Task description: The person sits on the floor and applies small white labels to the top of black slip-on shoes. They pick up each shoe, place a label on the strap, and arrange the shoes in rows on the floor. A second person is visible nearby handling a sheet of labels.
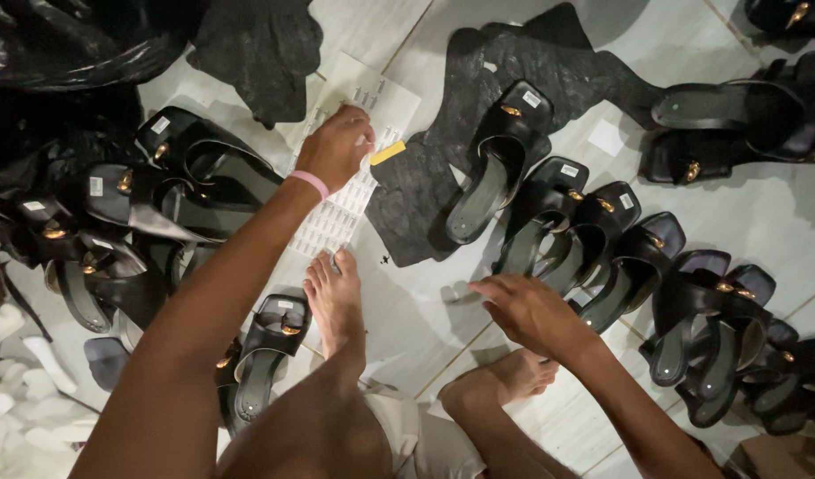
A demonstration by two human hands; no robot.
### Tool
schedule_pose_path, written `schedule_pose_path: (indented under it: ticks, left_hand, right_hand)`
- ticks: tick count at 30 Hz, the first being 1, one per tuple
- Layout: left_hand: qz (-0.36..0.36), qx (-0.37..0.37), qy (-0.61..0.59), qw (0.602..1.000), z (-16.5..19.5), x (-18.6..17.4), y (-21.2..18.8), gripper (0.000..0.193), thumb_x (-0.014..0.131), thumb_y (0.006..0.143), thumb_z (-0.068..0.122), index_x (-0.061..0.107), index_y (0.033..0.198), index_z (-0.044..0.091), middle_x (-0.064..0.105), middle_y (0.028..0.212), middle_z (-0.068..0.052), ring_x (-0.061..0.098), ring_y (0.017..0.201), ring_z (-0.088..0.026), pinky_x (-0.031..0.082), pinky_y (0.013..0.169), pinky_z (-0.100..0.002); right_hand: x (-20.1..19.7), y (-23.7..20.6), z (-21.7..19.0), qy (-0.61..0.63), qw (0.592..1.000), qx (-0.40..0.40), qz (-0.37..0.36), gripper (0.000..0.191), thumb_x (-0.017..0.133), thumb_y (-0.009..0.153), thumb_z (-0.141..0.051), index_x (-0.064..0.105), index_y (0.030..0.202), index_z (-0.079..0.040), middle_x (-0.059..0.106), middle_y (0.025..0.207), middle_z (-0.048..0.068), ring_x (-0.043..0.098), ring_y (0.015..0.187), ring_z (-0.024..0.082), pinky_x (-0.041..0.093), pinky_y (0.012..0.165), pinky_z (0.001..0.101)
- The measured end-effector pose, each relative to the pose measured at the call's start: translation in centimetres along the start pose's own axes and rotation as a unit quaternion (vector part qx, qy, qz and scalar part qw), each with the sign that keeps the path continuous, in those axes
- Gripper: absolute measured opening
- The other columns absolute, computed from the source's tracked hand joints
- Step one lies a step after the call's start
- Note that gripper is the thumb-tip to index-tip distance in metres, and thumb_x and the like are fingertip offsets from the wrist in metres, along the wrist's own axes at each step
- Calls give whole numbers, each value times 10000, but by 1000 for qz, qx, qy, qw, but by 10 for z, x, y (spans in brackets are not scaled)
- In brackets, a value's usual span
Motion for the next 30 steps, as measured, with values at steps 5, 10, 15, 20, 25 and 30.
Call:
schedule_pose_path:
  ticks: [5,10,15,20,25,30]
  left_hand:
    - [32,-56,-60,996,-3,-4,-7,42,706,907,-1,691,937,25,691,1105,-122,706,961,-251,581,851,-344]
    - [53,-176,-242,953,17,2,-10,125,758,962,82,729,1068,22,760,1082,-74,686,872,-131,545,770,-276]
    - [-59,-106,-353,928,117,58,-39,176,779,918,101,751,1063,6,736,1144,-59,671,1036,-113,541,912,-254]
    - [-161,-141,-451,867,185,87,-49,178,756,924,135,761,1043,3,697,1121,-42,670,969,-98,551,821,-239]
    - [-205,-161,-438,860,208,88,-47,178,748,913,150,767,1024,13,679,1072,-19,645,919,-72,526,745,-230]
    - [-231,-189,-429,853,216,93,-48,168,753,916,157,770,1013,21,679,1036,-20,633,883,-78,506,717,-227]
  right_hand:
    - [-11,3,-5,105,993,49,13,374,657,951,-138,617,1323,-140,693,1195,126,703,1017,344,585,865,417]
    - [-12,-2,-3,241,962,83,98,342,662,989,-107,573,1318,-95,677,1289,108,697,1077,263,587,893,353]
    - [5,-5,1,443,831,133,308,546,729,960,-56,476,1445,-62,667,1216,79,647,1086,152,540,904,286]
    - [16,-22,7,461,766,180,410,505,752,968,-25,528,1420,-38,717,1109,84,677,1035,130,542,867,289]
    - [17,-40,11,448,760,184,433,500,772,927,-14,541,1371,-28,700,1140,80,657,996,124,549,921,301]
    - [20,-46,11,456,749,211,433,456,774,932,-27,569,1339,-21,731,1107,99,693,1038,137,562,931,299]
Point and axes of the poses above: each hand's wrist, its own y-axis towards the middle knuckle, its own x-axis out of the palm, z = x × y, the point moved 1 cm from there along y, towards the middle knuckle
